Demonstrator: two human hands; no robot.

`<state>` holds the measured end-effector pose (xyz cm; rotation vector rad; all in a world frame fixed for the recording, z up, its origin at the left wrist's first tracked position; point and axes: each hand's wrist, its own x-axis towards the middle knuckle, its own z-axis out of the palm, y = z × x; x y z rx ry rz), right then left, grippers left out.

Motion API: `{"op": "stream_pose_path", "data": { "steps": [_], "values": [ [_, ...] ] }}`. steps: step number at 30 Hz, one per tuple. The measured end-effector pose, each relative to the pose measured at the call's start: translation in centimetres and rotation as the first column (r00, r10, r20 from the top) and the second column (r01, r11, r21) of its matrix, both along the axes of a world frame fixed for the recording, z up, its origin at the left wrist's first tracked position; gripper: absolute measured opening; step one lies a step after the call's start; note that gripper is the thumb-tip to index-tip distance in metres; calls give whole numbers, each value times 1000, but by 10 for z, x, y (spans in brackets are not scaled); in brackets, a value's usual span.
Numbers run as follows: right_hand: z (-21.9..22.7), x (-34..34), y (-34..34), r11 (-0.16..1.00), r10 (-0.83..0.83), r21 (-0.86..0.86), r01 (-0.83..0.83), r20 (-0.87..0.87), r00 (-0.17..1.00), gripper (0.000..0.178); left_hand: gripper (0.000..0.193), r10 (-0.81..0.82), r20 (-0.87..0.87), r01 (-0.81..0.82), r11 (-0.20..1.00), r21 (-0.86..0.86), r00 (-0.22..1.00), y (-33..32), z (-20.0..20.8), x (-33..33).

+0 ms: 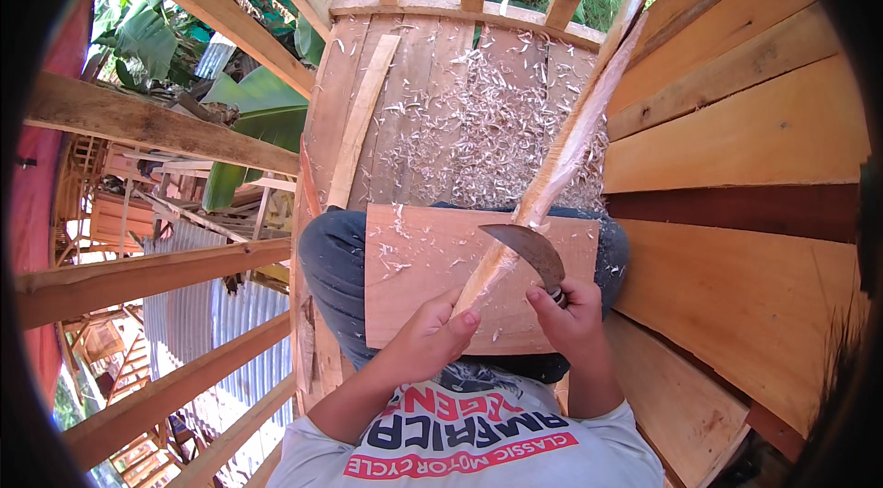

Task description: The person sits cross-legged and uses a curved knife to shave and shape a long, thin piece of wood. They hold the wood against a flat board on their lap and repeatedly scrape the surface to remove shavings, refining the wood's shape.

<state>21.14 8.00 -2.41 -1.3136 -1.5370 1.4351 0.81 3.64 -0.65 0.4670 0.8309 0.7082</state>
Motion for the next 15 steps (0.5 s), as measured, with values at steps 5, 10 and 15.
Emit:
{"op": "stream_pose_path", "data": {
  "steps": [5, 10, 15],
  "values": [
    [3, 33, 39, 799, -600, -190, 571, -313, 736, 35, 42, -84, 125, 93, 993, -75, 989, -9, -3, 1],
    [11, 27, 2, 919, 20, -369, -139, -307, 952, 28, 42, -45, -106, 43, 999, -17, 993, -3, -8, 0],
    [13, 17, 4, 842, -28, -538, -37, -113, 993, 18, 47, 3, -220, 26, 991, 129, 975, -4, -8, 7]
  ]
}}
